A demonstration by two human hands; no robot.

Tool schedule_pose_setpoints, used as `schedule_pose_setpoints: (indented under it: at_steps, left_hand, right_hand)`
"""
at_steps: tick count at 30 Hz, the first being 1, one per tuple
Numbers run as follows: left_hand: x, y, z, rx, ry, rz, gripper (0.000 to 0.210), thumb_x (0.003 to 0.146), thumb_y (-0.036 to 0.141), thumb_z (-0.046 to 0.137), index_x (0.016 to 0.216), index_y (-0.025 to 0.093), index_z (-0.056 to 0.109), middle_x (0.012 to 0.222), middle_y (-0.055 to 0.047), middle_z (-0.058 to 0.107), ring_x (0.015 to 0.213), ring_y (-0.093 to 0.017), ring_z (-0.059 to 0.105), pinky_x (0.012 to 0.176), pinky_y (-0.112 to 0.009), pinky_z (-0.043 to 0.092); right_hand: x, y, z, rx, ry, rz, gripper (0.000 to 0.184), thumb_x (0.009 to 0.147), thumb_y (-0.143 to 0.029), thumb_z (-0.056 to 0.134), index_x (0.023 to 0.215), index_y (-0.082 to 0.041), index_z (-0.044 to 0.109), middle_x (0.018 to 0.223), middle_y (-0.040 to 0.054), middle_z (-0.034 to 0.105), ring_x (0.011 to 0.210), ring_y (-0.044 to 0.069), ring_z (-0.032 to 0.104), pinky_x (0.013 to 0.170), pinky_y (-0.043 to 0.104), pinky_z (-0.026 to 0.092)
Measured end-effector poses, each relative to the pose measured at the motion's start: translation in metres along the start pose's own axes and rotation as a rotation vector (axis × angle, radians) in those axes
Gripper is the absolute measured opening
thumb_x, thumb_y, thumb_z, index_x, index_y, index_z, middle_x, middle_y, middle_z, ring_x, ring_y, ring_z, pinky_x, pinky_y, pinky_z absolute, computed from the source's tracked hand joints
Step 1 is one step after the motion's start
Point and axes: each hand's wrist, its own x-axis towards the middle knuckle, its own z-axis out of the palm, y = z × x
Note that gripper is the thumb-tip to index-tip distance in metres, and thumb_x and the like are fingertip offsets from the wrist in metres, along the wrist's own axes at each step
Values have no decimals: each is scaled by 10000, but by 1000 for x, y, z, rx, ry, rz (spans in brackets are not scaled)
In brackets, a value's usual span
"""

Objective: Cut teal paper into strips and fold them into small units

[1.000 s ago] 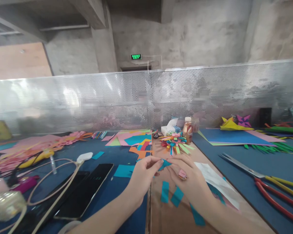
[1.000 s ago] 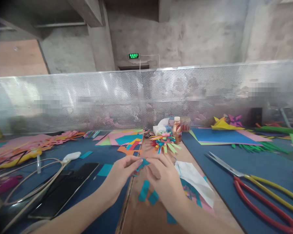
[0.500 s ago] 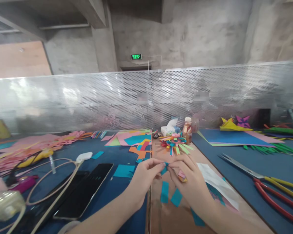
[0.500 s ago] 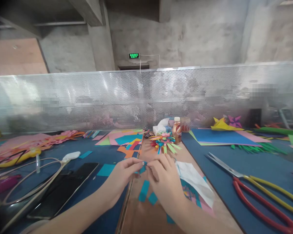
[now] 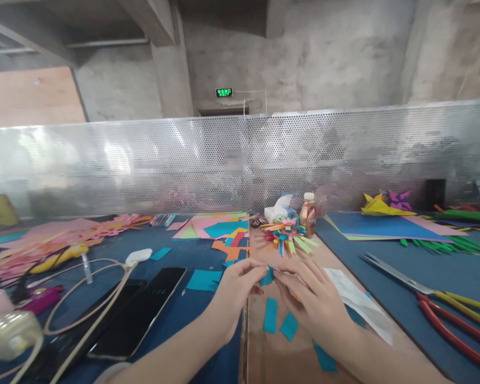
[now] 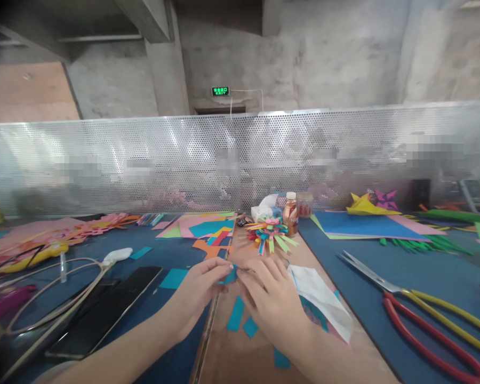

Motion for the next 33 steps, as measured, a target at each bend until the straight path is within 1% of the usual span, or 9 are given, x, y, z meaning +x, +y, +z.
schedule_pose_setpoints:
  at_steps: [5, 12, 16, 21, 24, 28, 33]
  left_hand:
    - [-2, 5, 3, -77, -20, -9, 141, 672, 271, 578, 614, 143, 559, 650, -5, 504, 631, -107, 453, 573, -212, 392]
    - [-3, 6, 3, -60, -7, -17, 131, 675, 263, 577, 643, 137, 586, 648, -3, 495, 630, -105, 446, 566, -212, 406]
    - [-3, 5, 1, -53, -6, -6, 128, 676, 261, 573, 643, 138, 588, 660, -5, 502, 637, -106, 453, 567, -210, 398]
    - [-3, 4, 1, -54, -6, -24, 136, 669, 267, 577, 653, 134, 600, 667, -16, 520, 648, -115, 470, 573, -212, 394]
    - [-3, 4, 1, -65, -17, -36, 143, 670, 266, 577, 669, 125, 608, 695, -34, 534, 668, -122, 477, 590, -219, 398]
    - [-1, 3, 0, -95, -7, -48, 144, 664, 270, 586, 674, 128, 609, 719, -43, 544, 699, -133, 486, 622, -235, 405]
    - [-1, 3, -2, -152, -6, -53, 123, 658, 258, 590, 643, 138, 604, 664, -17, 524, 664, -122, 473, 607, -233, 403]
  right_hand:
    - [1, 1, 0, 0, -1, 6, 167, 775, -100, 469, 889, -168, 569, 854, 64, 600, 796, 209, 511, 748, 418, 408]
    - [2, 0, -2, 3, 9, 17, 175, 772, -92, 464, 899, -163, 562, 855, 68, 599, 809, 219, 514, 747, 422, 418]
    - [1, -1, -2, -11, -3, -13, 176, 775, -97, 467, 912, -161, 558, 869, 75, 592, 814, 218, 512, 765, 435, 410]
    - [-1, 0, -1, -54, -21, -68, 186, 780, -99, 460, 936, -152, 545, 895, 86, 585, 813, 217, 512, 739, 424, 426]
    - [-3, 0, -1, -73, -36, -92, 194, 778, -107, 457, 944, -150, 548, 875, 89, 583, 788, 214, 513, 689, 397, 441]
    - [-4, -1, 0, -96, -68, -74, 214, 773, -129, 453, 957, -159, 559, 867, 88, 580, 733, 202, 509, 632, 372, 440]
    - [-1, -3, -2, -67, -89, -41, 221, 771, -135, 438, 951, -165, 561, 878, 90, 575, 759, 207, 514, 669, 384, 440]
